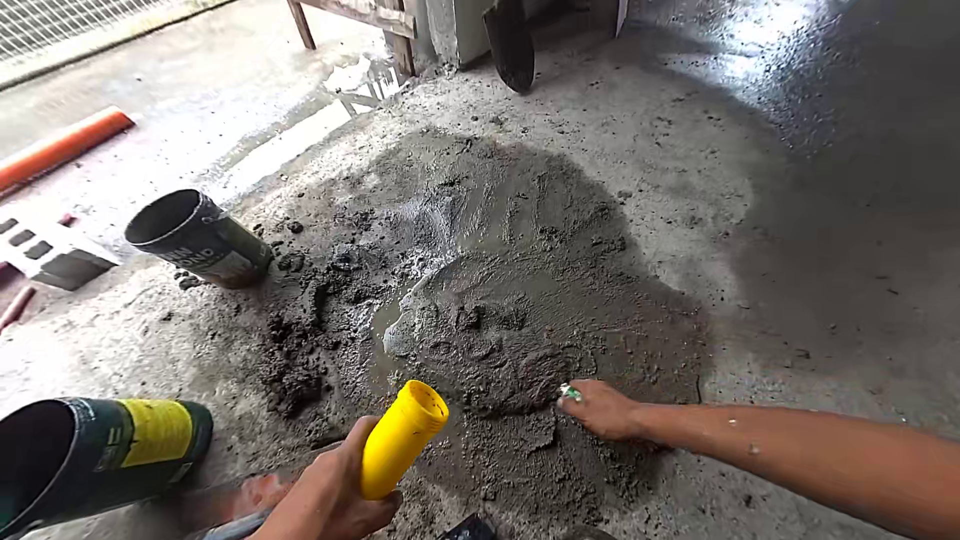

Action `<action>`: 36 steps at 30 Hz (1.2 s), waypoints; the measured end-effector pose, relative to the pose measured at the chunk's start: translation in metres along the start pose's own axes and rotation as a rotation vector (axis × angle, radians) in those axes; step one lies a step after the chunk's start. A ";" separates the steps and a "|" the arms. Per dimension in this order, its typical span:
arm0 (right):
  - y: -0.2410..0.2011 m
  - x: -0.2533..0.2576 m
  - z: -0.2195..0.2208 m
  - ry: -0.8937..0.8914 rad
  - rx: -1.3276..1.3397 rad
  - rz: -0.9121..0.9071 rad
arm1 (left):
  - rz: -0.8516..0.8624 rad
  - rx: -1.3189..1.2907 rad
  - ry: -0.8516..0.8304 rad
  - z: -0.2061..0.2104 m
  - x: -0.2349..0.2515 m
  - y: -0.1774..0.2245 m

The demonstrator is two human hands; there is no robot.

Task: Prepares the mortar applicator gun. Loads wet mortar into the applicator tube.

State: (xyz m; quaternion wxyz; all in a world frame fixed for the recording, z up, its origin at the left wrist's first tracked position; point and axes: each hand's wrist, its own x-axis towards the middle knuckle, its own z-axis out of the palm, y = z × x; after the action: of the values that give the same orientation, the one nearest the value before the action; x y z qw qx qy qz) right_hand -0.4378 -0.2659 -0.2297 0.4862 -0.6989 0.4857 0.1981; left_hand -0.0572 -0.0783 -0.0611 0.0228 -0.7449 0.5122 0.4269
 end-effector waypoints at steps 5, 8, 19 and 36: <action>-0.049 0.038 -0.012 -0.045 -0.062 -0.135 | -0.036 0.038 -0.014 0.012 0.030 -0.005; -0.048 0.031 -0.044 -0.087 -0.118 -0.148 | -0.025 0.035 0.006 0.007 0.029 -0.007; -0.126 -0.099 -0.197 -0.091 -0.253 -0.279 | 0.125 -0.029 0.018 -0.009 0.009 0.010; -0.352 -0.253 -0.243 -0.126 -0.984 -0.201 | 0.434 -0.143 0.081 -0.050 -0.041 0.039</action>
State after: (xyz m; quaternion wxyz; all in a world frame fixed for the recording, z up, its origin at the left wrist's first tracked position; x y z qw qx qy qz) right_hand -0.2928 -0.3356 0.2404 0.1441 -0.8752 0.2347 0.3977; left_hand -0.0614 -0.0900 0.0135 -0.1428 -0.6335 0.6294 0.4268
